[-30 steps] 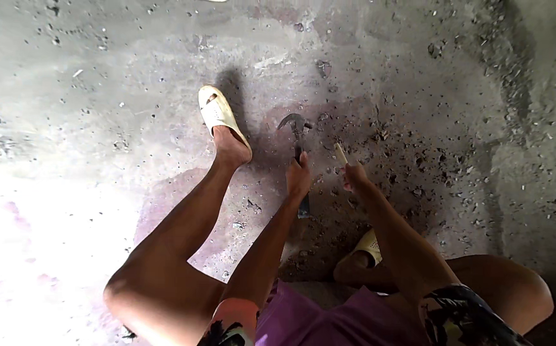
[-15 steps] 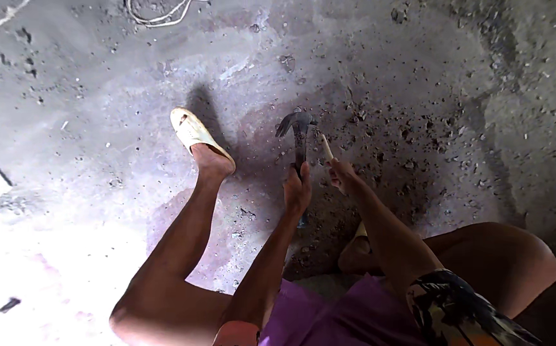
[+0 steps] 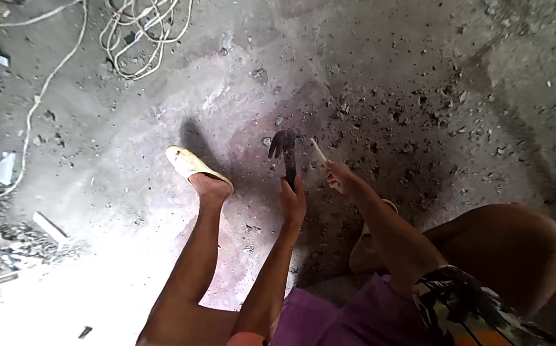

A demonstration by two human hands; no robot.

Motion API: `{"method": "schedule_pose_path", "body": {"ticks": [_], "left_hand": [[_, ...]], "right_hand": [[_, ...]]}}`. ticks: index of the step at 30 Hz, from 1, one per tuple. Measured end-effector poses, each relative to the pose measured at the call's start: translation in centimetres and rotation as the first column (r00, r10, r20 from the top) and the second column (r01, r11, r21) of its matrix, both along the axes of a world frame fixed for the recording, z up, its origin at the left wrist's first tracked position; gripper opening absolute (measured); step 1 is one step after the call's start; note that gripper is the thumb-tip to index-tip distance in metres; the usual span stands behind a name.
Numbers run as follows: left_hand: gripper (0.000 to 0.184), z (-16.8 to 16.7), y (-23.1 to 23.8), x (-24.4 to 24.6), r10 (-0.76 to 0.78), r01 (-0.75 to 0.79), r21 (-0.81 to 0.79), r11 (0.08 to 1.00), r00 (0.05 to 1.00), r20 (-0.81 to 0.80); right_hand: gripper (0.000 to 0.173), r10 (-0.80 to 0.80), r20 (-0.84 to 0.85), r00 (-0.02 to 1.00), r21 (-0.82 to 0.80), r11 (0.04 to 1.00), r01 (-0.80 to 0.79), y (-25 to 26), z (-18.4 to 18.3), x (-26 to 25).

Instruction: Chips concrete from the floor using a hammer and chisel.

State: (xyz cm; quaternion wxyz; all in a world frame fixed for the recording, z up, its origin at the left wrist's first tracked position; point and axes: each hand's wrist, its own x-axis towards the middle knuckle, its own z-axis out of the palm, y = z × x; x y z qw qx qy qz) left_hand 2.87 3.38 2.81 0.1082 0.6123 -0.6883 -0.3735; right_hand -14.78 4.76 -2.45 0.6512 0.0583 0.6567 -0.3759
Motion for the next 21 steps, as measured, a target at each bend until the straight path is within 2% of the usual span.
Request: {"method": "schedule_pose_path", "body": {"ticks": [5, 9, 12, 16, 21], "left_hand": [[0.049, 0.4, 0.1, -0.4, -0.071, 0.064, -0.115, 0.991, 0.996, -0.059], [0.052, 0.0, 0.4, 0.0, -0.107, 0.101, -0.091, 0.991, 0.992, -0.061], [0.055, -0.3, 0.7, 0.2, -0.073, 0.07, -0.065, 0.995, 0.996, -0.057], [0.056, -0.9, 0.8, 0.6, -0.017, 0.016, -0.024, 1.0, 0.998, -0.063], [0.051, -2.1, 1.3, 0.6, 0.018, -0.019, -0.091, 0.996, 1.0, -0.015]], "right_hand": [[0.037, -0.113, 0.106, 0.988, -0.029, 0.993, 0.116, -0.7, 1.4, -0.6], [0.04, -0.06, 0.054, 0.997, 0.001, 0.998, 0.06, -0.6, 1.7, 0.0], [0.041, -0.001, 0.007, 1.0, 0.0, 1.0, 0.001, -0.3, 1.3, 0.7], [0.043, -0.031, 0.002, 1.0, -0.018, 0.999, 0.031, -0.6, 1.1, 1.4], [0.043, -0.029, 0.022, 0.999, -0.037, 0.999, 0.029, -0.7, 0.8, 1.3]]}}
